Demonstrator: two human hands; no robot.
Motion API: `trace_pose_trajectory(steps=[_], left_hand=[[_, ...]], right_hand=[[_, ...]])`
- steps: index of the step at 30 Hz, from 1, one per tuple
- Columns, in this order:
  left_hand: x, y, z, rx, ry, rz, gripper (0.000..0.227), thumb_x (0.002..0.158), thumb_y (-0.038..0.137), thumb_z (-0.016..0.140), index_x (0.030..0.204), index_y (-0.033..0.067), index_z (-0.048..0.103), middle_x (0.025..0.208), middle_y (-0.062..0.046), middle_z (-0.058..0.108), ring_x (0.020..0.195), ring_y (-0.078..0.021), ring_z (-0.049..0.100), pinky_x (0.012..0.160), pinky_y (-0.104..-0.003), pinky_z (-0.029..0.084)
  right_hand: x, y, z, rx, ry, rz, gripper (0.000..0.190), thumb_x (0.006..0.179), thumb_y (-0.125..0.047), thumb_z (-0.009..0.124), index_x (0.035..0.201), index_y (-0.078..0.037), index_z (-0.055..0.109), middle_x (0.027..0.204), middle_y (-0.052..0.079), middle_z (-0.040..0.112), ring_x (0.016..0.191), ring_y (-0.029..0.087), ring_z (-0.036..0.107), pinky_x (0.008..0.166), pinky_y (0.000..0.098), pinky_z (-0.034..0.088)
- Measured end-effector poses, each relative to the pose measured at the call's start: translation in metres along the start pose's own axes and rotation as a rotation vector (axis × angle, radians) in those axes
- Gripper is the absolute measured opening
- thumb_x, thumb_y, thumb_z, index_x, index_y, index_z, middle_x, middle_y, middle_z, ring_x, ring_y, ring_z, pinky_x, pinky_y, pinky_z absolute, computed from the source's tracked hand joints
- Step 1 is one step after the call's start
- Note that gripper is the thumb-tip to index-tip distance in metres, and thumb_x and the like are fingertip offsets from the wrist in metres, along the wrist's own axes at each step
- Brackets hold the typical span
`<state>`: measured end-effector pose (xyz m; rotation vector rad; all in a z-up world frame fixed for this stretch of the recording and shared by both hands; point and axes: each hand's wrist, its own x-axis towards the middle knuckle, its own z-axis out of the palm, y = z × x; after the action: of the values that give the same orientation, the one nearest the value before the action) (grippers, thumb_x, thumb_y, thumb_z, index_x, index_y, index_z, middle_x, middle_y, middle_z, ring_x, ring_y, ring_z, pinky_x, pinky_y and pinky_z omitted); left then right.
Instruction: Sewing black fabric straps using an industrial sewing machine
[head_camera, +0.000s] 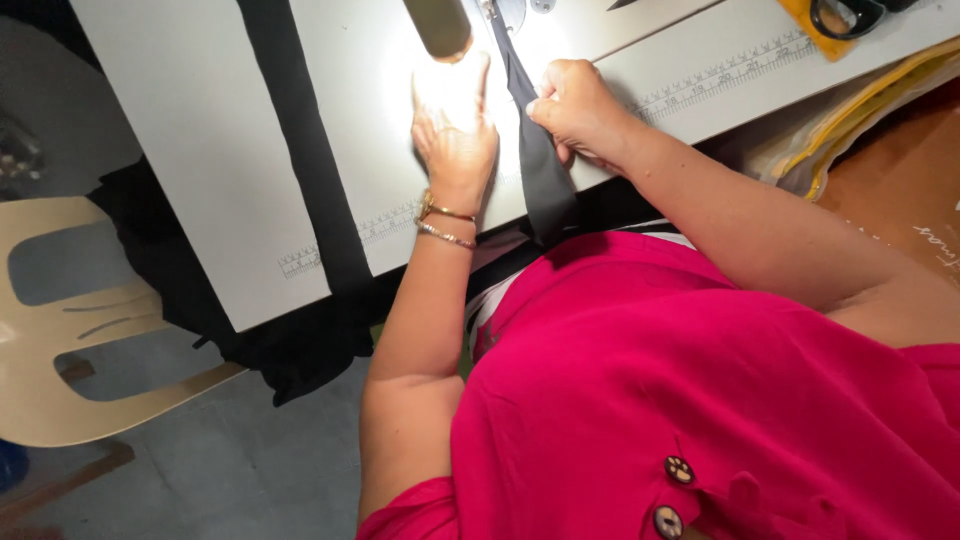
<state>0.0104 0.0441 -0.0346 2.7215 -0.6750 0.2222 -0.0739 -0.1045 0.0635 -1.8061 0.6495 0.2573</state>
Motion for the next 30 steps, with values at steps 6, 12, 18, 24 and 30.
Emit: trace_pose_trajectory(steps=[6, 12, 18, 24, 30], left_hand=[[0.001, 0.027, -0.041, -0.168, 0.242, 0.357, 0.033, 0.091, 0.006, 0.063, 0.123, 0.0173, 0.063, 0.117, -0.005, 0.058, 0.099, -0.0309, 0.057, 0.076, -0.046, 0.050], [-0.005, 0.042, -0.056, -0.158, 0.260, 0.365, 0.026, 0.081, 0.008, 0.063, 0.106, 0.0137, 0.069, 0.119, -0.006, 0.059, 0.106, -0.0296, 0.057, 0.085, -0.046, 0.043], [-0.023, 0.042, -0.062, -0.185, 0.177, 0.369, 0.020, 0.091, 0.018, 0.061, 0.108, 0.0157, 0.071, 0.125, -0.010, 0.063, 0.109, -0.0306, 0.063, 0.088, -0.048, 0.040], [-0.031, 0.041, -0.064, -0.204, 0.171, 0.362, 0.020, 0.095, 0.014, 0.059, 0.112, 0.0149, 0.070, 0.123, -0.008, 0.066, 0.092, -0.0340, 0.058, 0.082, -0.047, 0.039], [-0.026, 0.039, -0.072, -0.271, 0.142, 0.406, 0.018, 0.091, 0.007, 0.054, 0.101, 0.0104, 0.068, 0.120, -0.008, 0.063, 0.096, -0.0331, 0.058, 0.085, -0.047, 0.035]], right_hand=[[-0.003, 0.006, 0.002, 0.007, 0.068, -0.078, 0.021, 0.084, -0.009, 0.052, 0.105, -0.008, 0.050, 0.045, 0.007, 0.054, 0.031, 0.016, 0.052, 0.037, 0.0295, 0.044], [0.012, 0.024, 0.008, -0.041, 0.058, -0.155, 0.026, 0.085, -0.009, 0.051, 0.110, -0.011, 0.044, 0.055, 0.008, 0.057, 0.035, 0.022, 0.055, 0.033, 0.0359, 0.049], [0.007, 0.040, 0.006, -0.223, 0.103, -0.359, 0.066, 0.083, -0.010, 0.052, 0.148, -0.006, 0.047, 0.068, 0.005, 0.064, 0.067, 0.020, 0.064, 0.080, 0.0341, 0.051], [0.015, 0.051, 0.007, -0.359, 0.135, -0.534, 0.060, 0.083, -0.010, 0.052, 0.142, -0.001, 0.057, 0.097, 0.022, 0.073, 0.089, 0.040, 0.067, 0.084, 0.0453, 0.051], [-0.006, 0.007, -0.005, -0.502, -0.033, -0.550, 0.052, 0.082, -0.003, 0.042, 0.130, -0.012, 0.060, 0.085, 0.026, 0.069, 0.080, 0.052, 0.062, 0.073, 0.0518, 0.048]])
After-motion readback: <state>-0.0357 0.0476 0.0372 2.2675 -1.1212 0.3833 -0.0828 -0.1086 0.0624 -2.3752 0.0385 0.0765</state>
